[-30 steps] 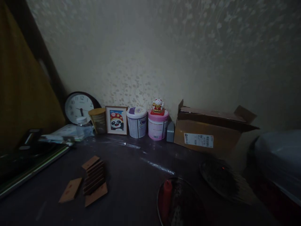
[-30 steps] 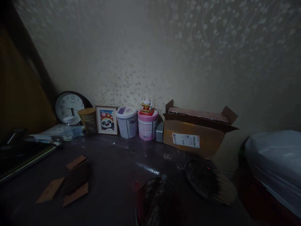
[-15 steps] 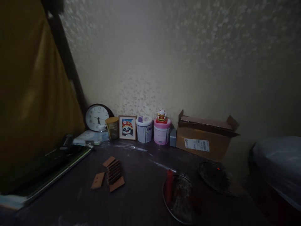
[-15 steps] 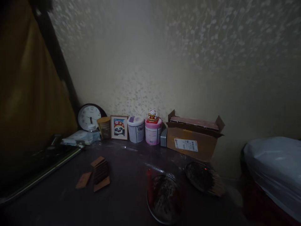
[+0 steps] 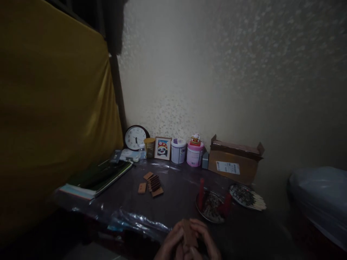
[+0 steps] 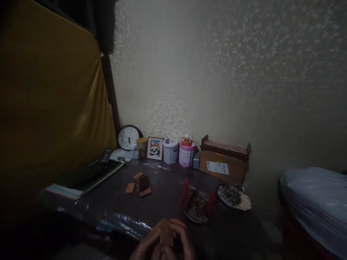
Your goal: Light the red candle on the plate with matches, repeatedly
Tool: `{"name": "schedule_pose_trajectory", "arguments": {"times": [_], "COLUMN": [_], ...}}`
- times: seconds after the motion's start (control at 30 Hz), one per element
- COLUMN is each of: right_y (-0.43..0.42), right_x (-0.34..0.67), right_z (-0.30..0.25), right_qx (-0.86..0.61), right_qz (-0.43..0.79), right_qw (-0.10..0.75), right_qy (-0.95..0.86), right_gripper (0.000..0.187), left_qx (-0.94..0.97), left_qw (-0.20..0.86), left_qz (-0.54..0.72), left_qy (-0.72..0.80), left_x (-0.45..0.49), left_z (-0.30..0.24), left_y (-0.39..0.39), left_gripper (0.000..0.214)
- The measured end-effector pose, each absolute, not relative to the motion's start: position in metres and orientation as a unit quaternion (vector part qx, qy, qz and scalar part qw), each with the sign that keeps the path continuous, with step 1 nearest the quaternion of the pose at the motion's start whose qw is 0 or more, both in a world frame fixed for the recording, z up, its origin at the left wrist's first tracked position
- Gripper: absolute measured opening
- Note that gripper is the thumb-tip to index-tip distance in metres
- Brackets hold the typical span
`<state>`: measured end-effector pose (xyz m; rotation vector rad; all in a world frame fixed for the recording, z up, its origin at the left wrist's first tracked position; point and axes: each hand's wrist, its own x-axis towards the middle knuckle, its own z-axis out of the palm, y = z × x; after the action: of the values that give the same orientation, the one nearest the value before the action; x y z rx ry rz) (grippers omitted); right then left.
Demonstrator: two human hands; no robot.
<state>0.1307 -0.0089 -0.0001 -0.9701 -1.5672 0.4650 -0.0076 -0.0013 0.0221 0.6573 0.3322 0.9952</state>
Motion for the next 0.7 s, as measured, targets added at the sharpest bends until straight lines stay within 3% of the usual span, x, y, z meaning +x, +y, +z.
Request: {"name": "schedule_pose_trajectory", "arguments": {"times": [0.17,0.7], "right_y": [-0.013,-0.017], "right_x": [0.134,0.135], "right_z": [0.010,0.007], "right_qx": [-0.406,-0.439], "right_qz": [0.329,0.381], "right_qw": [0.532,0.540], "right_qy": [-0.666,-0.609], "right_gripper": [0.031,0.034], "left_qx": [0.267,0.218], "left_qw": [0.827,0.819], "left_qz": [0.486,0.515], "left_qy": [0.092,0.125], "left_x": [-0.002,0.014], "left_z": [0.020,0.009], "left_y": [-0.006,-0.005], "left_gripper": [0.018,0.019]}}
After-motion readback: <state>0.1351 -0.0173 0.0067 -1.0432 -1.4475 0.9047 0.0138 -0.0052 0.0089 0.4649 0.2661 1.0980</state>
